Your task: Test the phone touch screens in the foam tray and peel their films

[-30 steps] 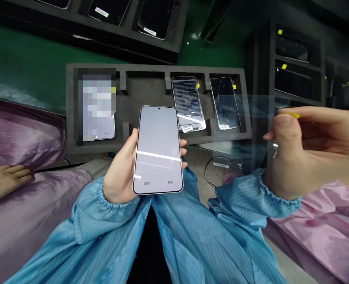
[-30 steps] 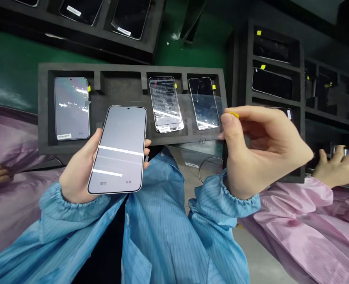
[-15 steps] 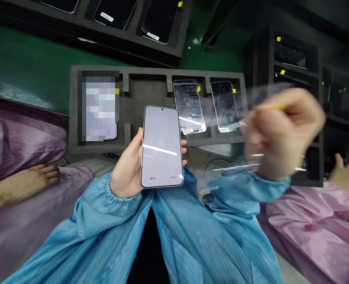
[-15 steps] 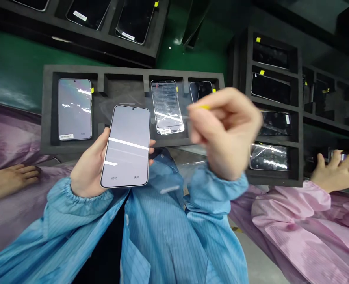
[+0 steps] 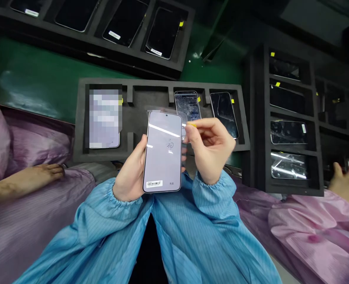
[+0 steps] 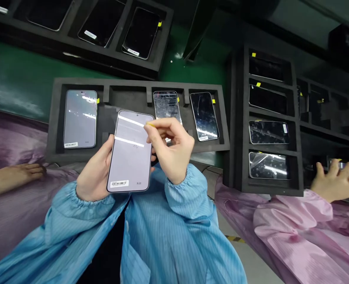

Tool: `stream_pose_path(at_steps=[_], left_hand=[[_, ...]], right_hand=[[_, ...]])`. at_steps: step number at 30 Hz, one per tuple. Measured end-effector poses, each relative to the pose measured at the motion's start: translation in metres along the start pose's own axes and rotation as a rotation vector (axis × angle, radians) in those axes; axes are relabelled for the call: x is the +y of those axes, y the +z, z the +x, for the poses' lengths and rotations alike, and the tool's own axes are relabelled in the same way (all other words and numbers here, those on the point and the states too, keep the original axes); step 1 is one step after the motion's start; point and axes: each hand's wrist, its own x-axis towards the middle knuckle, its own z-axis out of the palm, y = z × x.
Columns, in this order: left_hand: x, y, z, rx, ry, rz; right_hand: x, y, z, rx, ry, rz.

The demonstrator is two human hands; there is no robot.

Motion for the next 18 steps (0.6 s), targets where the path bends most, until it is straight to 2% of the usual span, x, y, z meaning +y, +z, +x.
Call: stream_pose_path(at_steps=[5, 13, 18], left_hand=[[0.002, -0.002, 0.004, 0.01, 0.016, 0.005], [0.003, 0.0, 0.003, 0.06, -0.011, 0.014], [0.005, 0.0, 0.003, 0.059, -0.036, 0.009]], right_hand=[[-0.019, -0.007, -0.004, 0.051, -0.082, 0.131], [0.025, 0.009, -0.002, 0.077, 0.069, -0.103], [0.022, 0.005, 0.0, 0.03, 0.124, -0.042]])
